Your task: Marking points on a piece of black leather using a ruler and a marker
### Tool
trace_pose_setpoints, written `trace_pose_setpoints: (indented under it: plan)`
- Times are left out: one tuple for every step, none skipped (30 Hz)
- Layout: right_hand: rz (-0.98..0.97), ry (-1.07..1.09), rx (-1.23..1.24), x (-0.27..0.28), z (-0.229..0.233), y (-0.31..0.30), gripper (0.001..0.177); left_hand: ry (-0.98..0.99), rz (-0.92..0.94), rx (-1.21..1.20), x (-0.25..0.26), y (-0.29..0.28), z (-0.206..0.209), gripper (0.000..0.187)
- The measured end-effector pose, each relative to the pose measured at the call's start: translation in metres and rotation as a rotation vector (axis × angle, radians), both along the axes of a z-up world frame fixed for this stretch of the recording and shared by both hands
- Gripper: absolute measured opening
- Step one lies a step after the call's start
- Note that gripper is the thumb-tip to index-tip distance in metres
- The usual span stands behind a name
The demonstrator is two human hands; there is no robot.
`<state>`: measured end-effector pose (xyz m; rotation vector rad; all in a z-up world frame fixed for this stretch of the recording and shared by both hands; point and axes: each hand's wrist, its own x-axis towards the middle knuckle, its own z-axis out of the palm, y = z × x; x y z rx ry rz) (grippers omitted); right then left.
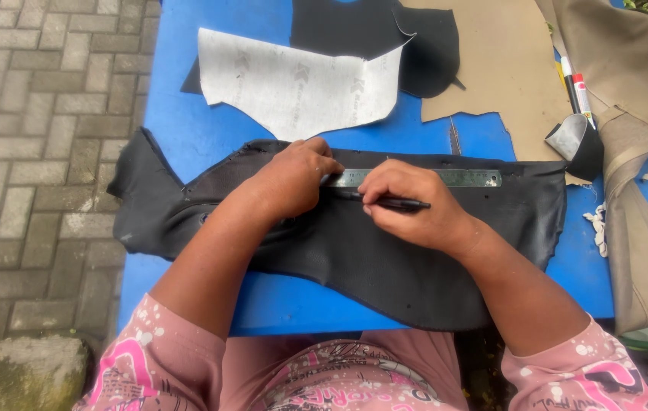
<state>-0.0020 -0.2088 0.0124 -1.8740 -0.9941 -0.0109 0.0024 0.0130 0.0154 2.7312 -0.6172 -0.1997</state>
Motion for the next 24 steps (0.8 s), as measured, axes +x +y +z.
trace_pose_setpoints:
  plan:
    - [0.006,0.000,-0.002,0.000,-0.001,0.003,0.018,0.000,0.006,-0.002,0.000,0.000,0.000,0.031]
    - [0.007,-0.021,-0.002,0.000,-0.003,0.005,0.018,-0.014,-0.002,0.005,0.000,0.000,-0.001,0.030]
    - [0.008,-0.042,-0.003,0.000,-0.005,0.008,0.018,-0.028,-0.009,0.011,-0.001,-0.001,-0.002,0.029]
    - [0.009,-0.044,-0.004,0.000,-0.004,0.005,0.018,-0.030,-0.007,0.010,-0.001,-0.001,-0.002,0.029]
    - [0.012,-0.049,-0.017,0.000,-0.002,0.003,0.017,-0.042,-0.014,0.019,-0.001,-0.002,-0.002,0.029]
    - [0.016,-0.054,-0.028,-0.001,-0.002,0.001,0.016,-0.054,-0.021,0.031,-0.001,-0.002,-0.003,0.029]
    - [0.017,-0.055,-0.027,0.002,0.001,-0.008,0.016,-0.055,-0.019,0.032,-0.002,-0.001,-0.002,0.029]
    - [-0.001,-0.057,-0.061,0.004,0.004,-0.018,0.016,-0.059,-0.016,0.042,-0.002,-0.002,-0.002,0.028]
    - [-0.018,-0.058,-0.095,0.005,0.007,-0.029,0.016,-0.063,-0.013,0.053,-0.003,-0.003,-0.001,0.028]
    - [-0.028,-0.059,-0.095,0.007,0.006,-0.045,0.016,-0.064,-0.024,0.052,-0.002,-0.003,-0.002,0.028]
    - [-0.061,-0.042,-0.114,0.009,0.004,-0.062,0.015,-0.060,-0.023,0.069,-0.002,-0.003,-0.003,0.028]
    - [-0.091,-0.026,-0.133,0.011,0.003,-0.079,0.014,-0.058,-0.020,0.086,-0.001,-0.003,-0.004,0.028]
    - [-0.099,-0.027,-0.134,0.009,0.001,-0.097,0.014,-0.061,-0.028,0.084,-0.002,-0.005,-0.003,0.028]
    - [-0.172,-0.031,-0.136,0.008,0.000,-0.114,0.013,-0.050,-0.020,0.088,-0.002,-0.005,-0.001,0.028]
    - [-0.244,-0.034,-0.137,0.008,-0.002,-0.131,0.012,-0.039,-0.012,0.091,-0.002,-0.006,0.001,0.029]
    - [-0.246,-0.032,-0.137,0.006,-0.005,-0.145,0.012,-0.038,-0.013,0.091,-0.002,-0.006,0.001,0.029]
    - [-0.316,-0.041,-0.154,0.004,-0.008,-0.160,0.012,-0.044,-0.011,0.092,-0.002,-0.007,0.000,0.029]
    - [-0.387,-0.051,-0.172,0.002,-0.010,-0.175,0.011,-0.051,-0.008,0.093,-0.002,-0.007,0.001,0.029]
    - [-0.388,-0.051,-0.172,0.002,-0.013,-0.184,0.011,-0.051,-0.009,0.093,-0.003,-0.007,0.001,0.029]
    - [-0.426,-0.043,-0.162,0.001,-0.015,-0.194,0.012,-0.042,-0.004,0.101,-0.004,-0.008,0.002,0.029]
    - [-0.464,-0.034,-0.151,0.000,-0.018,-0.204,0.012,-0.033,0.002,0.108,-0.004,-0.009,0.004,0.029]
    - [-0.466,-0.035,-0.149,-0.004,-0.014,-0.205,0.012,-0.035,-0.001,0.110,0.001,-0.005,-0.009,0.029]
    - [-0.522,-0.054,-0.182,-0.008,-0.011,-0.205,0.012,0.044,-0.035,0.054,0.007,-0.001,-0.022,0.038]
    - [-0.576,-0.071,-0.217,-0.012,-0.007,-0.206,0.014,0.124,-0.069,-0.005,0.012,0.002,-0.035,0.048]
